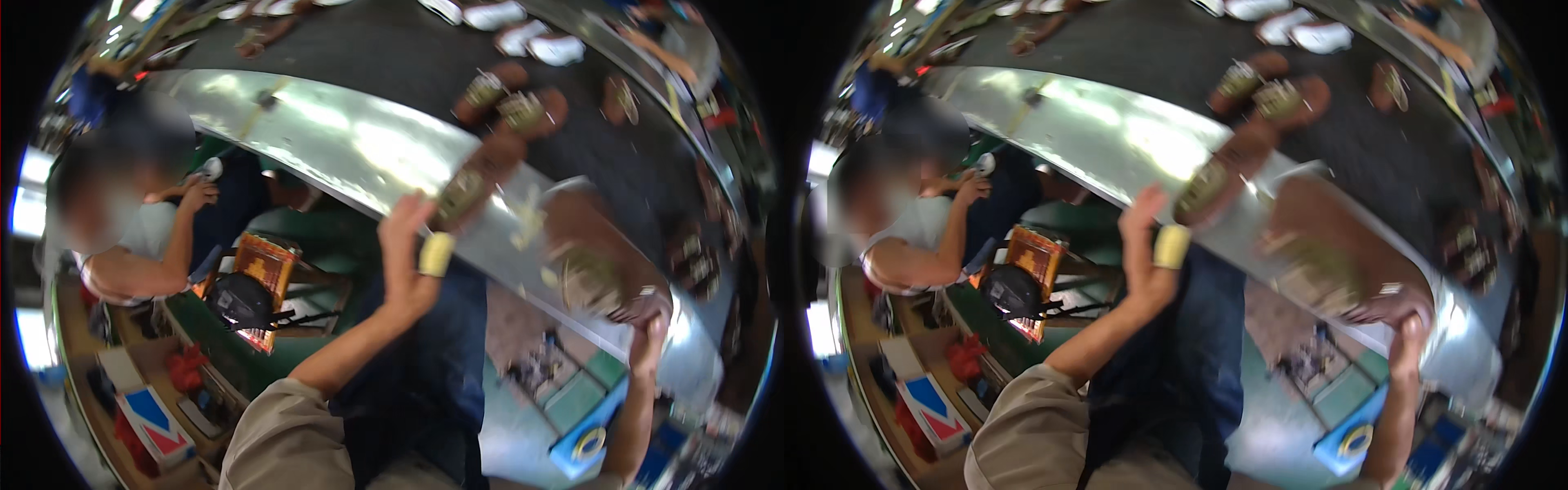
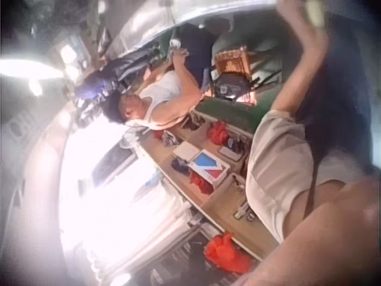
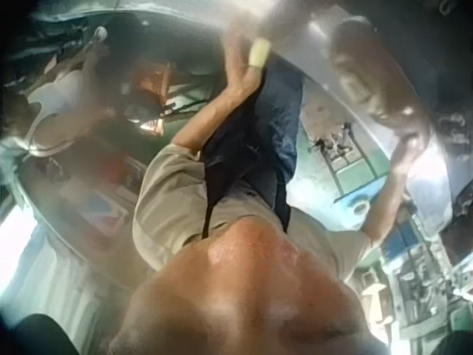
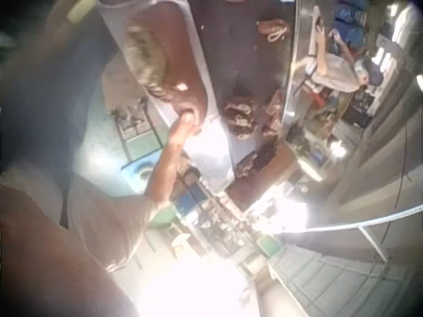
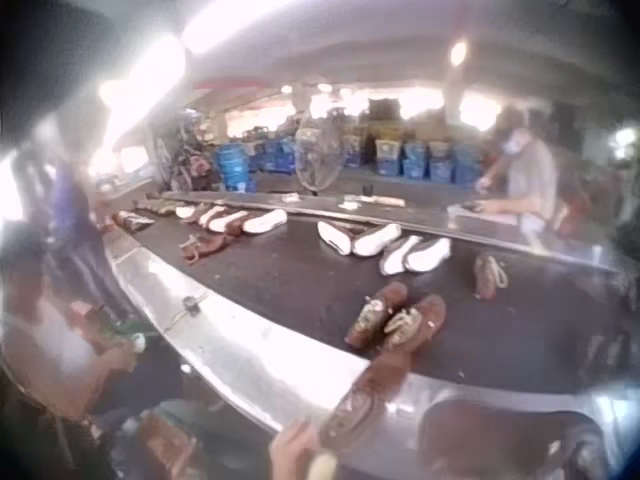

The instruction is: Manually lasting shoe uppers onto the last and securing them to the insole using lasting pliers.

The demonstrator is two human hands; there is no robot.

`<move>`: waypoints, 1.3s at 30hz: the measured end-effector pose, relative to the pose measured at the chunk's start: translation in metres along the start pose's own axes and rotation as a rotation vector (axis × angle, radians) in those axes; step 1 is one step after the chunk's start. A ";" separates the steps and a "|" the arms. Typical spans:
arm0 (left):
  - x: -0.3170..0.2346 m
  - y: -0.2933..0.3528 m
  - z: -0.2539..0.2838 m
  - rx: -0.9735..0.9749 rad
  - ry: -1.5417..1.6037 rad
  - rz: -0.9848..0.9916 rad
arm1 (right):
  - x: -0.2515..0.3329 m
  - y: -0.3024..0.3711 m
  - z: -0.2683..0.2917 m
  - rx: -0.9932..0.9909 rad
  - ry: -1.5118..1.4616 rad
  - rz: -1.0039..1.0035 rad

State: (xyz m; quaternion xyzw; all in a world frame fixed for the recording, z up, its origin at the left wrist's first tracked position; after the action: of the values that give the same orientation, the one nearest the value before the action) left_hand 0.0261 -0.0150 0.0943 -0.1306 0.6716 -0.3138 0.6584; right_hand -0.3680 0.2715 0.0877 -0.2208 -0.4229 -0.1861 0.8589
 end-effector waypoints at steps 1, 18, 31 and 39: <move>-0.013 0.008 0.015 -0.015 0.091 0.016 | -0.007 0.023 -0.016 0.163 0.057 -0.101; 0.089 0.258 0.011 -0.189 0.901 1.576 | 0.023 -0.069 -0.143 -0.054 1.137 0.026; 0.086 0.190 0.002 0.032 1.042 1.278 | 0.031 0.151 -0.290 0.433 -0.163 -0.651; 0.084 0.163 -0.007 -0.004 0.683 0.888 | 0.045 0.117 -0.302 0.289 -0.023 -0.492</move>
State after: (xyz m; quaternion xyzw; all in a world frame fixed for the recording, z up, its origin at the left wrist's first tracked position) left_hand 0.0495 0.0625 -0.0700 0.2726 0.8377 -0.0298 0.4722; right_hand -0.0879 0.2010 -0.0668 0.0111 -0.4956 -0.3244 0.8056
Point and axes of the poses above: each hand's wrist, its own y-axis away from the middle knuckle, its own z-axis out of the back of the hand, x = y × z, the point moved 10 cm from there along -y, towards the middle knuckle, and after that the axes turned 15 degrees about y, right-handed, at the moved point
